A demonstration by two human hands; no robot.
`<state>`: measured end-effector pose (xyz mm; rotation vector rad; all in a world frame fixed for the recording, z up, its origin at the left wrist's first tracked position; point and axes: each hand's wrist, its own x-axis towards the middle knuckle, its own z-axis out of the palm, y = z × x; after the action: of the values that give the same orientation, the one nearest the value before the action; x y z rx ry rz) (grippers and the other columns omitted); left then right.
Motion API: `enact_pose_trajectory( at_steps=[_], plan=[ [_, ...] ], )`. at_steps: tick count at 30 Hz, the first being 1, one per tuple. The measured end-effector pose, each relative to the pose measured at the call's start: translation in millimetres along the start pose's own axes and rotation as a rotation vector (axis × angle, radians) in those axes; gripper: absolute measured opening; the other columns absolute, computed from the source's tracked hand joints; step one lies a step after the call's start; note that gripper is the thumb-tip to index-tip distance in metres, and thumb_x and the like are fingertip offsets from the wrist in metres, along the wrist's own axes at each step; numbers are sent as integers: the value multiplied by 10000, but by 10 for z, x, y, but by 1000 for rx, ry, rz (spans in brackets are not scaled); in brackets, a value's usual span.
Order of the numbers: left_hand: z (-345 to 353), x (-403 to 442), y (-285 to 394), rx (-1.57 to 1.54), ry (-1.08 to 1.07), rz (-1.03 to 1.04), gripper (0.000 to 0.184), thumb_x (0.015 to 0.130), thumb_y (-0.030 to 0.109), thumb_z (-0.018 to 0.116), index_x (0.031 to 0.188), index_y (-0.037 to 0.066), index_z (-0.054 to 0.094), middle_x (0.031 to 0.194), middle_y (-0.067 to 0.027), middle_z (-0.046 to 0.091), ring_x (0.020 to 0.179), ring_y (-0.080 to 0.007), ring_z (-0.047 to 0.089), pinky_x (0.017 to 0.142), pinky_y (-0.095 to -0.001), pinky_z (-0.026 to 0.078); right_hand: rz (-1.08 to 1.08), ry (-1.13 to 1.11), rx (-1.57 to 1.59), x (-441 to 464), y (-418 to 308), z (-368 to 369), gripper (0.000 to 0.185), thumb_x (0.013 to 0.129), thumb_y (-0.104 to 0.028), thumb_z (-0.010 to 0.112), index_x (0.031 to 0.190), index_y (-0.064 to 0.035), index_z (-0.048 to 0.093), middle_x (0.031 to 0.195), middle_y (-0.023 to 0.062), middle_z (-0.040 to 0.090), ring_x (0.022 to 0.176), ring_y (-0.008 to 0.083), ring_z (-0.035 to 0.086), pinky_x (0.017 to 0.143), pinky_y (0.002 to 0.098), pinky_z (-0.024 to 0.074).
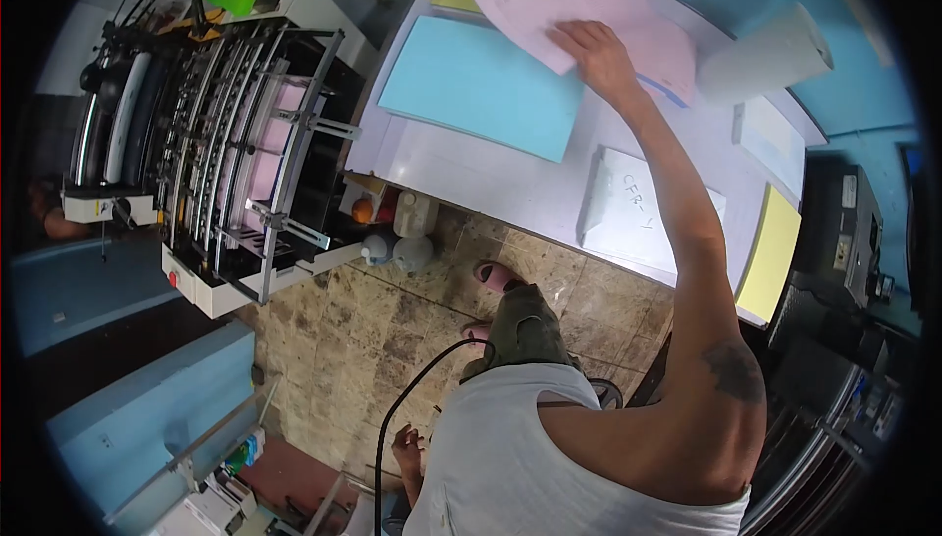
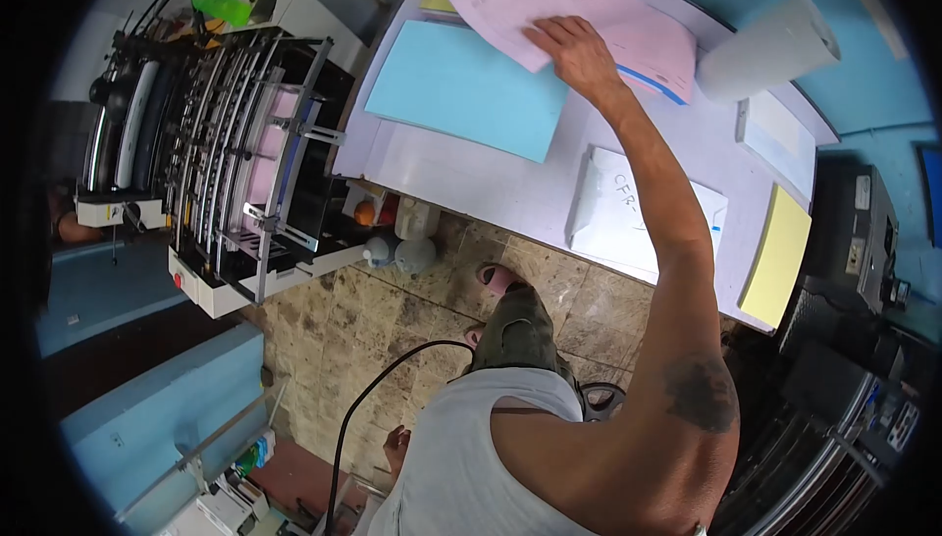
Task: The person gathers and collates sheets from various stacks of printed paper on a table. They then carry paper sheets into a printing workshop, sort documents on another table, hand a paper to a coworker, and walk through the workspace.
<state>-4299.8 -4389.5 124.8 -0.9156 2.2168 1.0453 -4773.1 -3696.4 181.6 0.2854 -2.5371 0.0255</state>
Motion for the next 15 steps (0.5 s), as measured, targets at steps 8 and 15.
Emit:
enact_pose_trajectory(
  at_steps=[8,15],
  plan=[
    [9,-200,-204,156,-37,81,341,862,131,673,1150,-50,651,1004,-194,711,798,-249,718,707,-337,572,377,-3,-347,-1208,1105,-9,573,669,-15,722,1227,-135,672,1298,163,596,1218,329,542,1008,445,452],
    [-16,-54,178,54,-34,-5,351,873,122,660,1198,-8,635,1003,-173,717,791,-233,718,630,-339,560,1800,844,1089,-2290,1204,426,602,868,-513,668,1289,-98,555,1061,151,599,938,300,564,735,476,519]
  ],
)
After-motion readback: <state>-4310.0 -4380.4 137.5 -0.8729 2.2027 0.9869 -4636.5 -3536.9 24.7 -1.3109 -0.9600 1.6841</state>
